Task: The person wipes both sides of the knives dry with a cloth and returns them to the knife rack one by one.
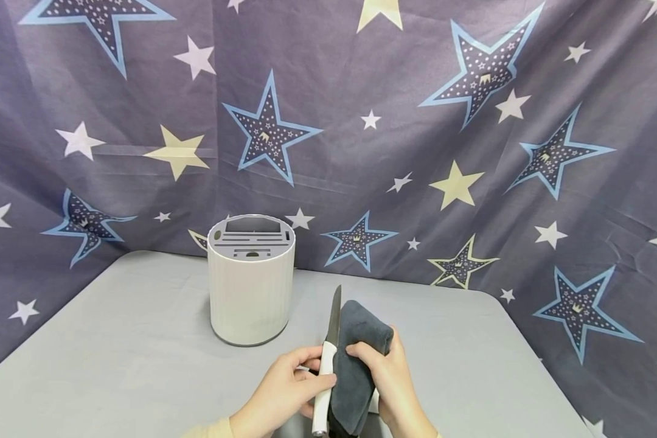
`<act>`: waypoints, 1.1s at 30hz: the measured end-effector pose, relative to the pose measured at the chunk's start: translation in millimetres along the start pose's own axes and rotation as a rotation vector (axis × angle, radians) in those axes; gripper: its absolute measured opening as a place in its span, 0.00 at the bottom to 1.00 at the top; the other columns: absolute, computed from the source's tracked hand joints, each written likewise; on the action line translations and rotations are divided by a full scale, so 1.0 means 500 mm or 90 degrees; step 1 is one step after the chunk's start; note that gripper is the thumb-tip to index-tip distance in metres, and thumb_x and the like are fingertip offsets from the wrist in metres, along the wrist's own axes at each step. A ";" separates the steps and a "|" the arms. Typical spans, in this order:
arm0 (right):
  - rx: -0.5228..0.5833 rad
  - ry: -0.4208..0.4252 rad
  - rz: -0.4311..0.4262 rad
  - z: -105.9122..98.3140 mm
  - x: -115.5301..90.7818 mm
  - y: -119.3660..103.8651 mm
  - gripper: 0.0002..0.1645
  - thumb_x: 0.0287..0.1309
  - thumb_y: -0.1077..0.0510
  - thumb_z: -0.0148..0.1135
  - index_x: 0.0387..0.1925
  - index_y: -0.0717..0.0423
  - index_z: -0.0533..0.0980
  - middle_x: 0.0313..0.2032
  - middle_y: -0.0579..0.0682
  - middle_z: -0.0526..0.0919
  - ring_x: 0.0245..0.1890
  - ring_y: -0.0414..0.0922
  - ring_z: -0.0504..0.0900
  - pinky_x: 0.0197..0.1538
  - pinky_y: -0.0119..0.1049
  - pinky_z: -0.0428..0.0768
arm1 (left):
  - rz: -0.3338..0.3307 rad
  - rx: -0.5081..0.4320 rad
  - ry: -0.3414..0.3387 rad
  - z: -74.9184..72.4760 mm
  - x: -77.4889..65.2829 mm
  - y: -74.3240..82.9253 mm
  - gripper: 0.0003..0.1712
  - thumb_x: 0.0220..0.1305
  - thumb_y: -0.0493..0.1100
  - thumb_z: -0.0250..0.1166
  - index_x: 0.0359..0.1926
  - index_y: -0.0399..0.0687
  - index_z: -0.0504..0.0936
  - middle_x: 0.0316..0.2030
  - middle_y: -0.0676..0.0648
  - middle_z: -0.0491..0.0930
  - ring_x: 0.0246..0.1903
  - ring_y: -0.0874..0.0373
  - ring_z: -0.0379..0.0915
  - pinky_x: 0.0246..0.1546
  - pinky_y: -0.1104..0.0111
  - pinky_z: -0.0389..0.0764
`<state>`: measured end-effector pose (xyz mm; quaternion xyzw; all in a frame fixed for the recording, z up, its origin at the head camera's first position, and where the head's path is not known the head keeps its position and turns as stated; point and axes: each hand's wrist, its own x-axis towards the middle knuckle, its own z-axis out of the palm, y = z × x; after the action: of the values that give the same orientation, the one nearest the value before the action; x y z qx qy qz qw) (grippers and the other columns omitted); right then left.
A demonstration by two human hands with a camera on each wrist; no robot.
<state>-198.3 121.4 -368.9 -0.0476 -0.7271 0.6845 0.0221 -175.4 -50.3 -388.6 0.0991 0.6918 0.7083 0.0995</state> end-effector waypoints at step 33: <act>-0.022 -0.091 -0.026 0.009 -0.015 0.016 0.28 0.46 0.62 0.67 0.50 0.61 0.68 0.40 0.52 0.78 0.36 0.45 0.77 0.38 0.37 0.79 | 0.029 -0.012 0.021 -0.018 0.002 -0.004 0.35 0.63 0.40 0.67 0.67 0.27 0.67 0.51 0.35 0.76 0.40 0.57 0.82 0.28 0.61 0.87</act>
<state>-191.1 116.9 -376.9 0.0159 -0.7394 0.6729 -0.0167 -178.8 -58.4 -391.0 0.1027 0.6844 0.7182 0.0727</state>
